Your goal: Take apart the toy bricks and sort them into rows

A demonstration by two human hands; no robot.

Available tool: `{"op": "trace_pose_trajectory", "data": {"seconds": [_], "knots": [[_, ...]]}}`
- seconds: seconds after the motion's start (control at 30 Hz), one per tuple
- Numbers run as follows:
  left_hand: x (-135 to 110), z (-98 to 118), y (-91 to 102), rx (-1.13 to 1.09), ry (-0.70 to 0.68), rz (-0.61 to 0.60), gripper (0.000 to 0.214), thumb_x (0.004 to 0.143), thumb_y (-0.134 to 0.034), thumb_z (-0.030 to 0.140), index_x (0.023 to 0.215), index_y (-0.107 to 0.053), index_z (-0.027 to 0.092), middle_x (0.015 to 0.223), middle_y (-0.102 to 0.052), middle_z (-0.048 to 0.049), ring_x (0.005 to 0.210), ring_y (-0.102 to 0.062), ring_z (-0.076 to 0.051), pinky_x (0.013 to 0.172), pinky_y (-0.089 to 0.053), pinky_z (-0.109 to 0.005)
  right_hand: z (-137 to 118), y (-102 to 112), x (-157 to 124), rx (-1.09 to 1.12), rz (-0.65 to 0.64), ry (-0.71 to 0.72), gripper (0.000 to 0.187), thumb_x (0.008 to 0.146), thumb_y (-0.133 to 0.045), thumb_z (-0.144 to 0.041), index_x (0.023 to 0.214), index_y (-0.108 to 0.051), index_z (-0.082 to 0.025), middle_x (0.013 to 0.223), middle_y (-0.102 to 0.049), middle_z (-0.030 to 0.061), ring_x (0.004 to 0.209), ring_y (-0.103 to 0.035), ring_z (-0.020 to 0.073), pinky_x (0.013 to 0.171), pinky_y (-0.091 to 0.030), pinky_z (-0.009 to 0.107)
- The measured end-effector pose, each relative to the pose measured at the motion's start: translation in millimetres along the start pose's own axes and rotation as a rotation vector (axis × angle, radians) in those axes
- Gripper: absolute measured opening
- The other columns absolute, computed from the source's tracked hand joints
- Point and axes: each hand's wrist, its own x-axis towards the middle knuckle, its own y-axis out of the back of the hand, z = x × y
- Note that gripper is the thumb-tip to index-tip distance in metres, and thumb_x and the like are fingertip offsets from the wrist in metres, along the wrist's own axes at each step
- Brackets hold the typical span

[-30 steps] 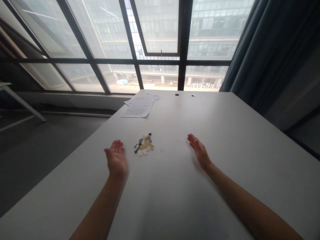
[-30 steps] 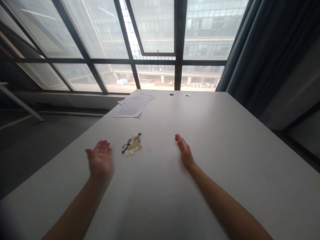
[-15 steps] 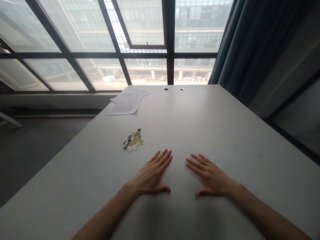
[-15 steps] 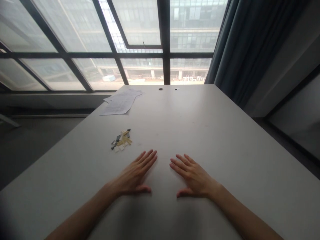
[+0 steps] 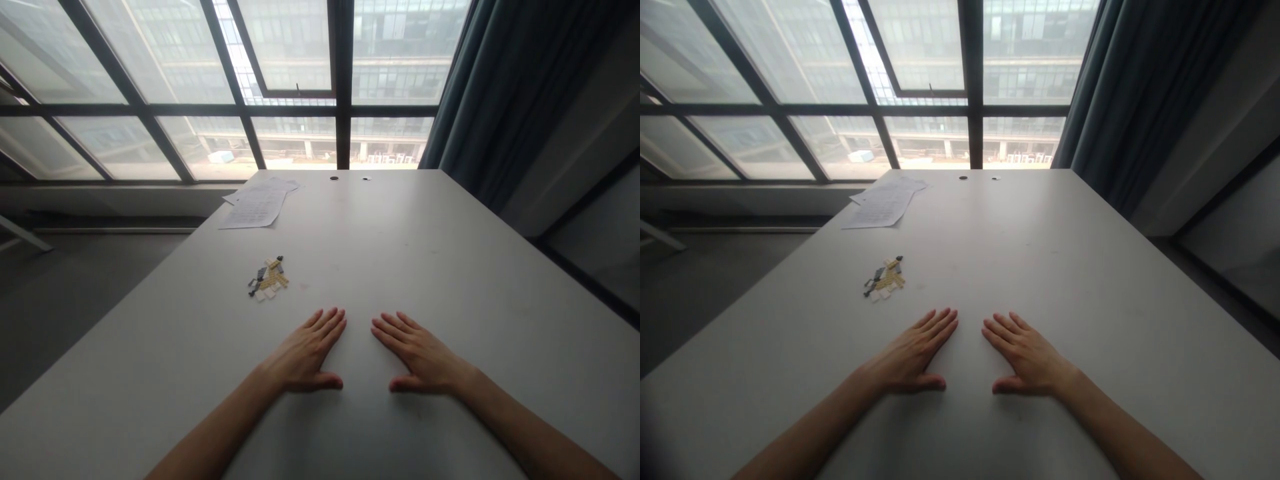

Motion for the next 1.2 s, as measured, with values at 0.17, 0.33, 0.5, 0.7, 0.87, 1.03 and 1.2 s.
{"op": "trace_pose_trajectory", "data": {"seconds": [0.17,0.33,0.5,0.7,0.87,1.03,1.2], "knots": [[0,1,1.3,-0.009,-0.001,0.002,0.104,0.077,-0.048,0.077,0.153,-0.009,0.018,0.157,-0.016,-0.0157,0.146,-0.014,-0.032,0.119,-0.014,-0.05,1,0,-1,-0.007,0.009,0.011,0.095,0.079,-0.053,-0.072,0.152,-0.021,-0.018,0.153,-0.032,0.0143,0.143,-0.026,0.0316,0.116,-0.021,0.054],[-2,5,0.8,0.067,0.009,0.078,0.092,0.084,-0.045,0.069,0.153,-0.015,0.016,0.157,-0.021,-0.0148,0.146,-0.015,-0.032,0.12,-0.012,-0.051,0,-7,-3,-0.044,0.111,-0.01,0.071,0.088,-0.05,-0.059,0.145,-0.04,-0.019,0.145,-0.046,0.0145,0.137,-0.038,0.0307,0.114,-0.029,0.053],[-3,-10,-1.2,0.17,0.117,0.257,0.072,0.089,-0.048,0.057,0.149,-0.029,0.021,0.152,-0.035,-0.0114,0.145,-0.02,-0.032,0.119,-0.014,-0.054,-5,-12,0,-0.044,0.232,-0.024,0.044,0.093,-0.049,-0.043,0.129,-0.057,-0.02,0.131,-0.058,0.0141,0.125,-0.051,0.0277,0.105,-0.042,0.047],[-5,-78,8.7,0.299,0.592,0.574,0.07,0.084,-0.054,0.059,0.142,-0.041,0.021,0.151,-0.035,-0.0145,0.145,-0.016,-0.037,0.116,-0.008,-0.062,-12,-10,24,-0.055,0.174,0.004,0.044,0.092,-0.048,-0.04,0.129,-0.054,-0.019,0.136,-0.054,0.0148,0.126,-0.047,0.0293,0.107,-0.038,0.048],[-11,-125,18.8,0.336,0.887,0.547,0.076,0.083,-0.05,0.066,0.143,-0.037,0.021,0.151,-0.033,-0.0175,0.141,-0.021,-0.041,0.108,-0.015,-0.069,-17,-13,54,-0.02,0.14,-0.009,0.05,0.09,-0.05,-0.041,0.135,-0.049,-0.018,0.141,-0.048,0.0145,0.128,-0.044,0.0299,0.11,-0.033,0.048],[-4,-150,26.7,0.241,0.945,0.411,0.09,0.079,-0.046,0.073,0.15,-0.024,0.022,0.156,-0.024,-0.018,0.139,-0.025,-0.044,0.103,-0.024,-0.07,-15,-10,94,0.026,0.11,0.035,0.056,0.091,-0.049,-0.047,0.139,-0.045,-0.019,0.145,-0.044,0.0146,0.13,-0.041,0.0292,0.111,-0.03,0.045],[7,-162,32.9,0.223,0.807,0.315,0.079,0.084,-0.039,0.07,0.149,-0.028,0.025,0.156,-0.027,-0.013,0.141,-0.024,-0.041,0.104,-0.019,-0.072,1,-9,142,0.061,0.121,0.05,0.076,0.087,-0.053,-0.058,0.146,-0.035,-0.013,0.149,-0.037,0.0185,0.136,-0.036,0.0291,0.113,-0.027,0.042]]}}
